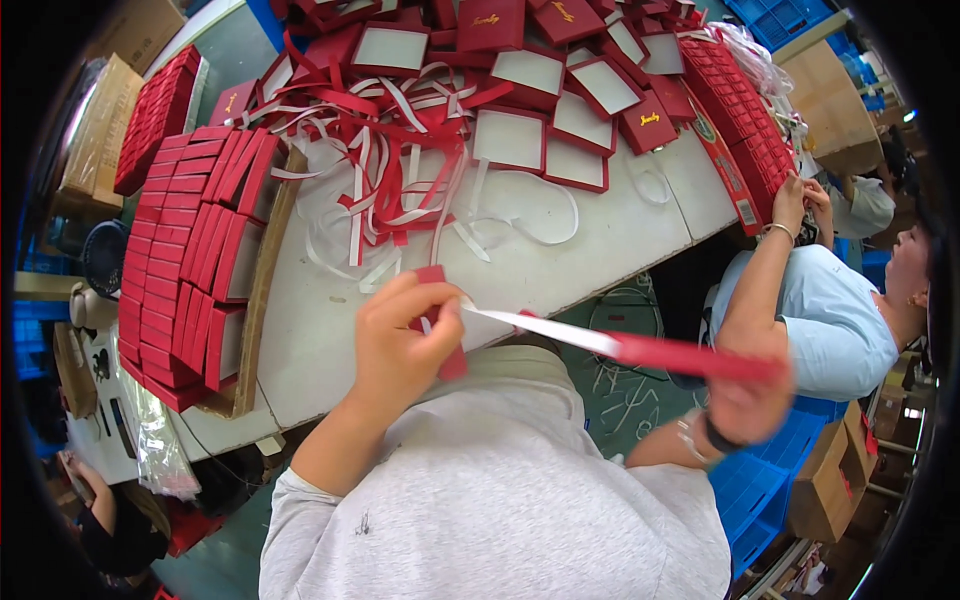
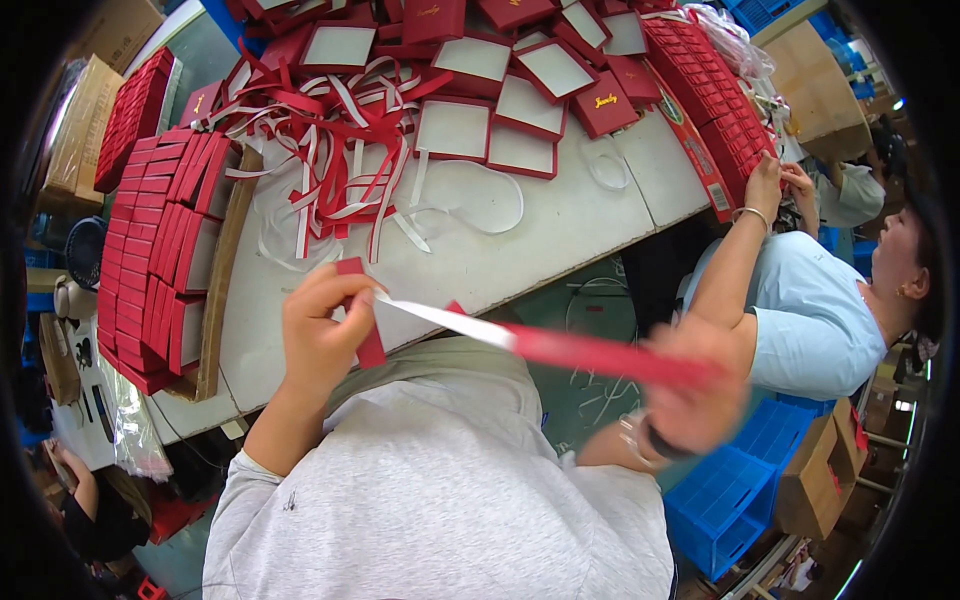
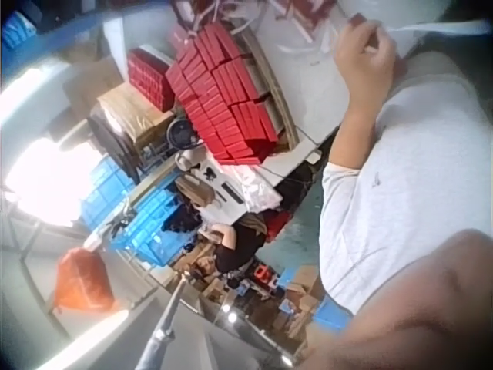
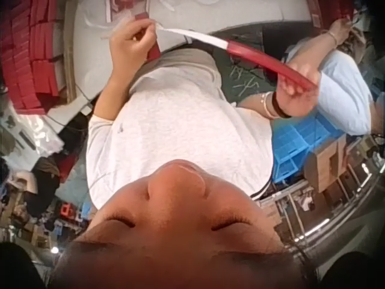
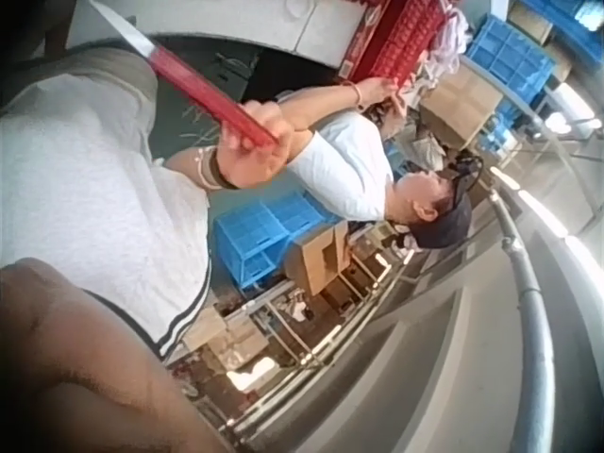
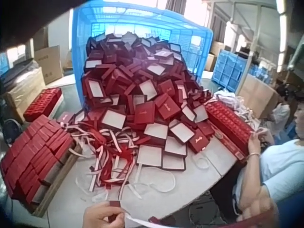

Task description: Packaging red jewelry boxes by attaching ribbons and stacking them on a workbench.

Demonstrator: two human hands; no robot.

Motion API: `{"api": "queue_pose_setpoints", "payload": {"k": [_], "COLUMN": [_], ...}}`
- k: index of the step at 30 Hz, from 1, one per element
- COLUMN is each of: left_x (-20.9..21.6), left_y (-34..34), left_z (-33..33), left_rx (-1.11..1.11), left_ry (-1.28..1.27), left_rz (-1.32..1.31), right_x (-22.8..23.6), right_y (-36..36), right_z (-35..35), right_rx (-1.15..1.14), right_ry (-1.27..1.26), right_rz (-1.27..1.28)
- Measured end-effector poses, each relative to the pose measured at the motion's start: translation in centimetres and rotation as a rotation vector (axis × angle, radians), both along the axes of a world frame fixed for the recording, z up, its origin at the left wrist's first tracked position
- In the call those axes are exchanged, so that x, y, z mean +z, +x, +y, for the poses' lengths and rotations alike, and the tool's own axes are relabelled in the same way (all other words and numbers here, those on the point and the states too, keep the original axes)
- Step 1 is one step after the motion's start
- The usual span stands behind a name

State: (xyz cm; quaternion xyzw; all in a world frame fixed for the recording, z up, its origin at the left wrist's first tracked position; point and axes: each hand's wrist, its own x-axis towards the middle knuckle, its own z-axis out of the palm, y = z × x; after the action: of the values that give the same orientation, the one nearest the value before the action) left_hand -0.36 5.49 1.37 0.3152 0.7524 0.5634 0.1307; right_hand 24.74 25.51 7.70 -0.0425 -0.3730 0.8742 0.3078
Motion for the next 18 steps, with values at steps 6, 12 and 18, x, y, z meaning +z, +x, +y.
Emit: {"api": "queue_pose_setpoints", "payload": {"k": [6,12,18], "left_x": [-2.7,-6.0,-8.0], "left_y": [4.0,6.7,7.3], "left_z": [6.2,12.4,13.9], "left_rx": [-0.449,-0.597,-0.648], "left_ry": [0.038,-0.066,-0.238], "left_rz": [0.291,0.772,0.949], "right_x": [11.1,15.1,20.2], "right_y": [26.6,43.5,45.8], "right_z": [-1.8,-10.8,-11.5], "right_rx": [-0.712,-1.729,-1.978], "right_ry": [0.140,0.868,1.216], "right_rz": [0.715,0.605,0.502]}}
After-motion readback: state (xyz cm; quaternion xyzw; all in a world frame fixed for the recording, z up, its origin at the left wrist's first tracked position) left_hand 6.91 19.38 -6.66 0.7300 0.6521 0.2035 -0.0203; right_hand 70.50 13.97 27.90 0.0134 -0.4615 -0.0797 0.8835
